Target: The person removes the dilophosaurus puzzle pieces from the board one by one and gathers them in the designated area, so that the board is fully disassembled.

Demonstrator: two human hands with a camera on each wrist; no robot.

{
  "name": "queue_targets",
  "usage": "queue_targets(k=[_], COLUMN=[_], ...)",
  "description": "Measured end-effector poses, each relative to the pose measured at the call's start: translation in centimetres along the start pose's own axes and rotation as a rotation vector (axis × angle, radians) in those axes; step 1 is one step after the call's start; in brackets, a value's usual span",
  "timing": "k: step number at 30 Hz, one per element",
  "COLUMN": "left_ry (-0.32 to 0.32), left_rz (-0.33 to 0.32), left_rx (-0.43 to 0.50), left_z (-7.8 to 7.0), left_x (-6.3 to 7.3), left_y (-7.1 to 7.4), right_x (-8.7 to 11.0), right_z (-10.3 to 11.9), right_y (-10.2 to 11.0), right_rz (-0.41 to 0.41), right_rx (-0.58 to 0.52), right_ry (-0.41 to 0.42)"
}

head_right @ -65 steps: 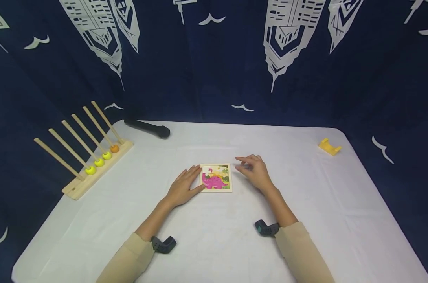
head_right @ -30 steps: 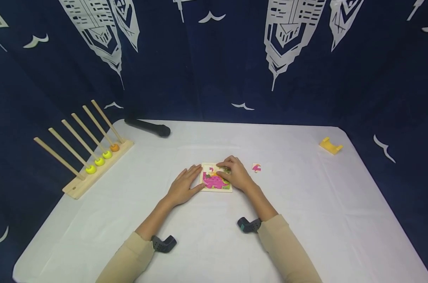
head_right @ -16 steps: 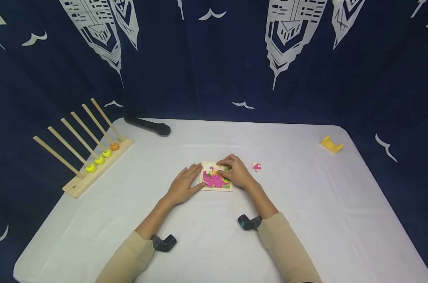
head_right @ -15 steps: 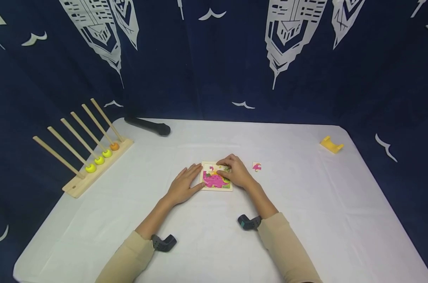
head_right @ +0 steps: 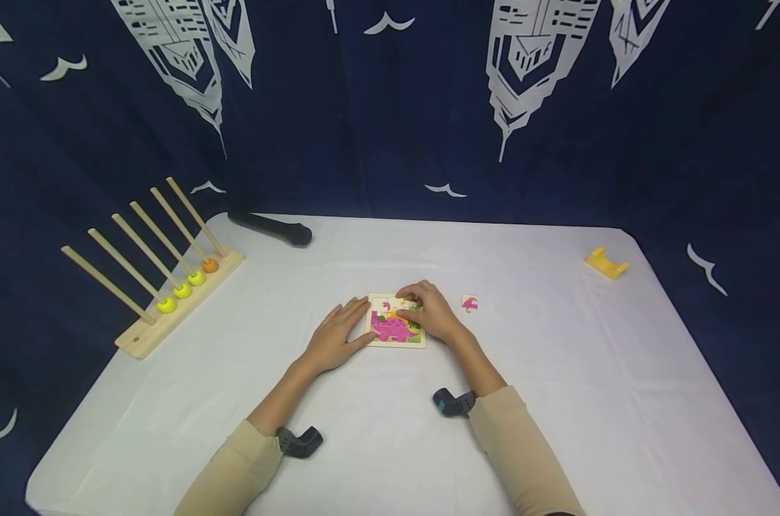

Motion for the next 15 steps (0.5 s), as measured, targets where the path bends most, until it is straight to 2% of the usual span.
queue_targets(k=[8,15], left_ry=[0.001,0.003], left_rz=[0.003,0.003], left_rx=[0.009,0.014], left_z=[0.13,0.20], left_x=[-0.01,-0.20], left_y=[-0.23,-0.21], right_x=[0.08,0.06], right_z=[-0.08,0.03], right_y=[-0.11,-0.12], right_rz=[-0.025,-0.028], right_rx=[-0.026,-0.025], right_ry=[-0.004,0.027])
Point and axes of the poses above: each hand's wrist, its own x-axis away from the middle knuckle, its own y-axis out of the back of the hand, z = x × y, the point moved 4 cm from there along -x, towards the middle knuckle, and after that the axes turned 8 degrees about -x, right-handed, at the moved point
